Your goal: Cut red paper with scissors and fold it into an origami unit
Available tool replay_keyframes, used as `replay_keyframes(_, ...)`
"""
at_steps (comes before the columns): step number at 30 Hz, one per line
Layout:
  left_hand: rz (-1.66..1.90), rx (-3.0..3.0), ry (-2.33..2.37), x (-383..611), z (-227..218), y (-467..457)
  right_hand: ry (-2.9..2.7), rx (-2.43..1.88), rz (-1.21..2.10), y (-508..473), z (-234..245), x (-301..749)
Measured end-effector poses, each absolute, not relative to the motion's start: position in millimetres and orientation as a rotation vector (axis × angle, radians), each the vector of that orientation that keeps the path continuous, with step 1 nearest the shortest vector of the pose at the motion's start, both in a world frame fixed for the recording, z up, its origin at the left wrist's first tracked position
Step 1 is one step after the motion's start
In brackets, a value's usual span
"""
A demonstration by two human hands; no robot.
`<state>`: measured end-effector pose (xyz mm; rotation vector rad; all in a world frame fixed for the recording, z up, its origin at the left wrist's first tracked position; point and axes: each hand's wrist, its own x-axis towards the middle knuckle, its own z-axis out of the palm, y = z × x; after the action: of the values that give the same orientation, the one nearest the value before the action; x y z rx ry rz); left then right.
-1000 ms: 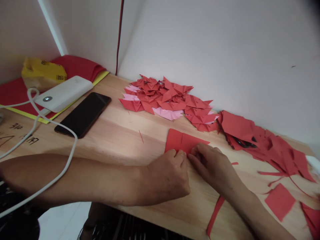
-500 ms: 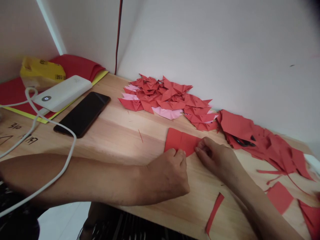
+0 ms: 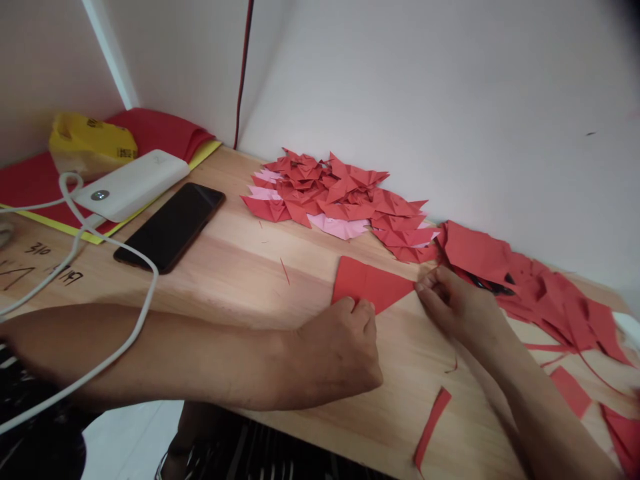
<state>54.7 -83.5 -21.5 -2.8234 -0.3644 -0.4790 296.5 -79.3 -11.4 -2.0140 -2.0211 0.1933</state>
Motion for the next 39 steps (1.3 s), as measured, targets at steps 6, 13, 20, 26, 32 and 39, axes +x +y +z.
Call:
replay_keyframes(6, -0.472, -2.826, -0.350, 54.0, -21.5, -83.2, -1.966, -2.158, 0.121, -74.7, -15.6, 309.9)
replay_keyframes(13, -0.453, -2.816, -0.349, 53.4, -19.5, -82.9, -1.917, -2.209, 0.089, -74.1, -15.2, 309.0)
replay_keyframes(20, -0.453, -2.847, -0.341, 52.5, -17.5, -81.9, -1.903, -1.838, 0.059, -97.0, -3.0, 284.3)
replay_keyframes(26, -0.518, -2.820, -0.365, 53.8, -22.4, -82.0, -2.321, -1.240, 0.086, -108.8, -4.8, 267.5)
replay_keyframes(32, -0.557, -2.804, -0.373, 54.3, -22.6, -81.4, -2.427, -1.248, 0.194, -112.3, -3.8, 259.0)
replay_keyframes(39, -0.544, -2.804, -0.368, 54.2, -16.9, -78.7, -2.589, -1.299, 0.069, -122.4, -6.6, 256.4)
